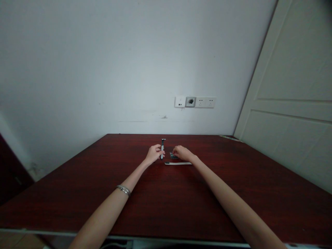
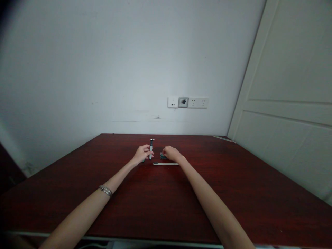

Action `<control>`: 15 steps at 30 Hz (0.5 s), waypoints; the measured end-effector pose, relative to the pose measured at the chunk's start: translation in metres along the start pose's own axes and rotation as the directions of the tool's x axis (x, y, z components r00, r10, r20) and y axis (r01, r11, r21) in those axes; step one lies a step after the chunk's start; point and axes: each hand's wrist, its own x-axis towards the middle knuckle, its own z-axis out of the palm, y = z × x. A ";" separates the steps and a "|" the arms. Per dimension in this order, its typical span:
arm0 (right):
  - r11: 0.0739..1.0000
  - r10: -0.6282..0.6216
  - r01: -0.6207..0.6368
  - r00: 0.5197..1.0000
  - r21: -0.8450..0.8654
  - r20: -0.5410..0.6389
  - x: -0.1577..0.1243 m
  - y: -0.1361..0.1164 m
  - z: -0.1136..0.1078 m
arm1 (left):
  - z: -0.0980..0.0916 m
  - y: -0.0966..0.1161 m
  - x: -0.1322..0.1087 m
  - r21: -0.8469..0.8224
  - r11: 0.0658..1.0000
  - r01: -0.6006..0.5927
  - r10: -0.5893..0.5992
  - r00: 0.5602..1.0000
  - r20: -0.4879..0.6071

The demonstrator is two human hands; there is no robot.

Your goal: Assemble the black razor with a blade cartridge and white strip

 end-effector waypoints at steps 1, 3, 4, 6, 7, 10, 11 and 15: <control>1.000 0.004 -0.003 1.000 0.005 -0.006 0.000 0.000 0.000 | 0.000 0.000 0.000 0.004 1.000 0.000 0.000 1.000 0.001; 1.000 0.012 -0.012 1.000 0.025 -0.015 0.000 0.001 0.001 | 0.000 0.000 0.000 0.005 1.000 -0.002 0.001 1.000 0.004; 0.999 0.016 -0.016 1.000 0.039 -0.017 0.001 0.001 0.001 | 0.000 -0.001 0.001 0.002 1.000 0.001 -0.001 1.000 0.004; 0.998 0.023 -0.022 1.000 0.065 -0.013 0.002 0.001 0.001 | 0.000 -0.002 0.001 -0.010 1.000 0.009 -0.009 1.000 0.005; 0.996 0.028 -0.027 1.000 0.082 -0.010 0.002 0.001 0.002 | 0.000 -0.002 0.001 -0.015 1.000 0.014 -0.014 1.000 0.006; 0.990 0.048 -0.047 0.999 0.134 -0.002 0.004 0.001 0.002 | 0.000 -0.002 0.001 -0.020 1.000 0.018 -0.018 1.000 0.010; 0.987 0.055 -0.054 0.998 0.152 0.002 0.004 0.002 0.003 | 0.000 -0.002 0.001 -0.020 1.000 0.017 -0.016 1.000 0.011; 0.978 0.066 -0.067 0.998 0.196 0.011 0.004 0.002 0.003 | 0.000 0.002 -0.001 -0.013 1.000 0.020 -0.019 1.000 0.018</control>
